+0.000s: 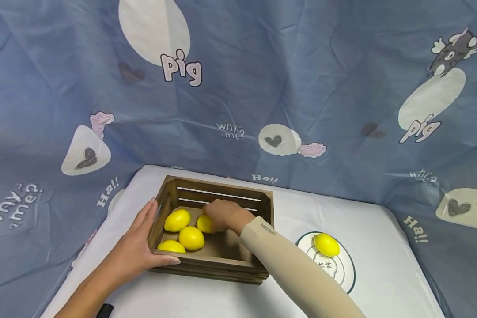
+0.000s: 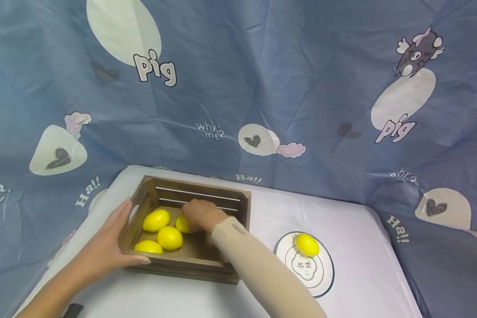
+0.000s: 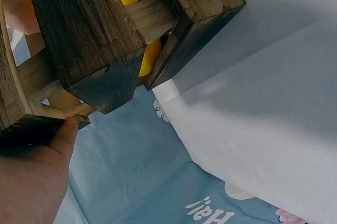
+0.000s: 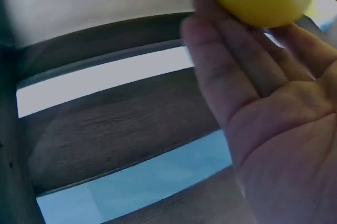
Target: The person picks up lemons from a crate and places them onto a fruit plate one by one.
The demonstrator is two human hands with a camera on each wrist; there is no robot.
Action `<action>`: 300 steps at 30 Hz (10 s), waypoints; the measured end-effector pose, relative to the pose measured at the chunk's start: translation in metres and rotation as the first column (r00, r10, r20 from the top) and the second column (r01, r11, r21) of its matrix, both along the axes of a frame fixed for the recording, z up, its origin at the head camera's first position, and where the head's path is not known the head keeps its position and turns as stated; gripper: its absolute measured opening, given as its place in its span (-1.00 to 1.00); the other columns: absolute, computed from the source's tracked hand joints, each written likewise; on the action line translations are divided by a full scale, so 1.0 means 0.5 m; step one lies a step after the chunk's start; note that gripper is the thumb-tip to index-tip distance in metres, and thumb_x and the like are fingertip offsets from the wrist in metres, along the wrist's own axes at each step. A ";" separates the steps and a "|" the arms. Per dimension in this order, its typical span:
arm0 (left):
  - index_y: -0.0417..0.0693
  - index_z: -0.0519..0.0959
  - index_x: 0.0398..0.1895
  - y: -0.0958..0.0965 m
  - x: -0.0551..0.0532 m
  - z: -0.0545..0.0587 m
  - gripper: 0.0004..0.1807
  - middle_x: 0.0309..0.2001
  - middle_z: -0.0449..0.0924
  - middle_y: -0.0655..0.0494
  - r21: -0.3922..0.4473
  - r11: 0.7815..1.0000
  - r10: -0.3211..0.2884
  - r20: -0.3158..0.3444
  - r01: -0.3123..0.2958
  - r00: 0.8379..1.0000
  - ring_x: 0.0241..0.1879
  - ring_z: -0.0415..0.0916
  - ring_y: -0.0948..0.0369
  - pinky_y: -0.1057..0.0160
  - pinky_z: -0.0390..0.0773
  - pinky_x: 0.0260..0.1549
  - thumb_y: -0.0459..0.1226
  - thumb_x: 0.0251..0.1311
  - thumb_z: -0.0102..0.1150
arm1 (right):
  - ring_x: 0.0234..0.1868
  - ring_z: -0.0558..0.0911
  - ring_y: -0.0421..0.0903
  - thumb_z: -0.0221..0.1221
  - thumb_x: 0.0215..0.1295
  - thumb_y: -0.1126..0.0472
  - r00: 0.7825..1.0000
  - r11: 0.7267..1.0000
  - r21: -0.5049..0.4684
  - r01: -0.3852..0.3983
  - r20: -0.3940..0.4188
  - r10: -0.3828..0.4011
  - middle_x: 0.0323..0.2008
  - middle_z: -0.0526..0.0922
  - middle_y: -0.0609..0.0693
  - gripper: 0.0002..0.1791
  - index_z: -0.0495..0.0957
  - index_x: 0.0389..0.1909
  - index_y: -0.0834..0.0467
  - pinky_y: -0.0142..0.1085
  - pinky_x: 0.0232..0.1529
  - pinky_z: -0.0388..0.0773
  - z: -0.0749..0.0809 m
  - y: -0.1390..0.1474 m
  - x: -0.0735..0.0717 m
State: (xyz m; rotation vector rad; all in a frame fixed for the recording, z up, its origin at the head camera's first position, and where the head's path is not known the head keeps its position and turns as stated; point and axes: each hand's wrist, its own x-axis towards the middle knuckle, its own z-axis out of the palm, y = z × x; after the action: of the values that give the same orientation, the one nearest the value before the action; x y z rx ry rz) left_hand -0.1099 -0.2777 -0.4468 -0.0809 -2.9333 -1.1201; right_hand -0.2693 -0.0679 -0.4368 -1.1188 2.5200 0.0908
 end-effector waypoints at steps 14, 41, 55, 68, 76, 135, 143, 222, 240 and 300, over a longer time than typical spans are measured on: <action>-0.07 -0.34 0.72 0.001 -0.001 -0.003 0.65 0.70 -0.42 -0.11 -0.009 1.000 -0.003 0.002 0.003 1.000 0.51 0.00 -0.43 -0.53 0.33 0.18 0.38 -0.21 0.56 | -0.25 0.54 -0.14 0.47 0.21 0.12 0.999 0.996 -0.078 -0.037 0.037 0.040 -0.25 0.60 -0.13 -0.49 0.64 0.19 0.10 -0.30 -0.23 0.51 0.064 0.053 0.005; -0.11 -0.36 0.71 0.005 -0.001 0.000 0.66 0.69 -0.41 -0.19 -0.043 0.999 -0.003 0.012 0.004 1.000 0.49 0.03 -0.45 -0.54 0.32 0.17 0.37 -0.20 0.57 | 0.07 0.59 -0.15 0.46 0.28 0.11 0.997 0.847 -0.529 -0.047 0.028 0.073 0.14 0.65 -0.08 -0.39 0.55 0.32 0.16 -0.22 0.13 0.52 0.179 0.235 0.074; -0.09 -0.37 0.71 0.004 0.001 -0.003 0.66 0.69 -0.43 -0.18 -0.043 0.999 -0.009 0.010 0.010 1.000 0.50 0.00 -0.47 -0.57 0.30 0.17 0.36 -0.20 0.58 | 0.10 0.64 -0.22 0.48 0.28 0.17 0.996 0.642 -0.762 0.085 0.073 -0.045 0.19 0.59 -0.21 -0.33 0.49 0.40 0.03 -0.24 0.17 0.63 0.135 0.384 0.134; -0.04 -0.40 0.72 0.006 0.001 0.003 0.67 0.69 -0.42 -0.19 -0.053 0.999 -0.003 0.018 0.004 1.000 0.47 0.05 -0.48 -0.56 0.34 0.13 0.35 -0.20 0.60 | 0.03 0.67 -0.23 0.53 0.20 0.26 0.980 0.629 -0.764 0.142 0.019 -0.199 0.19 0.60 -0.26 -0.28 0.50 0.39 0.00 -0.28 0.08 0.67 0.090 0.510 0.183; -0.07 -0.38 0.72 0.008 0.002 0.006 0.68 0.69 -0.42 -0.18 -0.045 0.999 -0.005 0.012 0.005 1.000 0.47 0.05 -0.47 -0.56 0.30 0.17 0.32 -0.22 0.62 | 0.07 0.68 -0.22 0.53 0.20 0.24 0.940 0.659 -0.717 0.226 -0.017 -0.341 0.19 0.60 -0.25 -0.28 0.50 0.39 0.07 -0.17 0.08 0.69 0.045 0.605 0.187; -0.06 -0.37 0.72 0.007 -0.005 0.003 0.69 0.70 -0.43 -0.12 -0.013 1.000 -0.014 -0.015 0.014 1.000 0.53 -0.04 -0.42 -0.54 0.22 0.24 0.26 -0.26 0.68 | 0.03 0.70 0.32 0.43 0.32 0.11 0.651 0.531 -0.502 0.682 0.085 -0.754 0.10 0.61 0.46 -0.28 0.43 0.29 0.52 0.14 0.03 0.66 -0.135 0.805 0.208; -0.11 -0.36 0.71 0.006 -0.002 0.001 0.68 0.69 -0.41 -0.18 -0.018 1.000 -0.015 -0.012 0.015 1.000 0.52 -0.04 -0.43 -0.55 0.22 0.23 0.24 -0.24 0.69 | 0.11 0.65 0.33 0.39 0.35 -0.08 0.606 0.504 -0.433 0.748 0.135 -0.784 0.15 0.58 0.47 -0.16 0.40 0.32 0.51 0.11 0.07 0.66 -0.149 0.790 0.209; -0.08 -0.39 0.71 0.008 -0.001 -0.001 0.71 0.69 -0.43 -0.18 -0.038 0.999 -0.001 0.014 0.002 1.000 0.51 -0.01 -0.44 -0.56 0.23 0.23 0.30 -0.27 0.66 | 0.28 0.53 0.36 0.34 0.41 -0.14 0.704 0.573 -0.639 0.513 -0.070 -0.707 0.33 0.51 0.23 -0.25 0.42 0.42 0.24 0.35 0.17 0.46 -0.080 0.679 0.234; -0.11 -0.37 0.71 0.006 0.000 0.002 0.68 0.69 -0.44 -0.15 -0.028 1.000 -0.006 0.003 0.006 1.000 0.51 -0.02 -0.45 -0.56 0.25 0.21 0.30 -0.22 0.64 | 0.29 0.56 0.23 0.42 0.33 -0.12 0.758 0.664 -0.646 0.377 -0.197 -0.622 0.30 0.55 0.16 -0.24 0.45 0.40 0.20 0.25 0.10 0.57 -0.067 0.604 0.258; -0.07 -0.36 0.72 0.007 -0.005 -0.001 0.69 0.69 -0.44 -0.16 -0.022 1.000 0.009 0.030 -0.008 1.000 0.49 0.02 -0.45 -0.56 0.26 0.20 0.33 -0.26 0.64 | 0.41 0.50 -0.02 0.36 0.37 -0.19 0.917 0.791 -0.555 -0.257 -0.398 0.019 0.47 0.43 0.02 -0.09 0.27 0.59 0.13 -0.08 0.24 0.59 0.114 0.362 0.158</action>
State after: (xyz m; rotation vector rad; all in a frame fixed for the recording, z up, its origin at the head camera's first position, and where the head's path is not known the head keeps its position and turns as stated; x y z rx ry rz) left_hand -0.1123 -0.2743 -0.4472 -0.0522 -2.9696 -1.0972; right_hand -0.1904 0.1133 -0.3798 -1.6688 2.8912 -0.5545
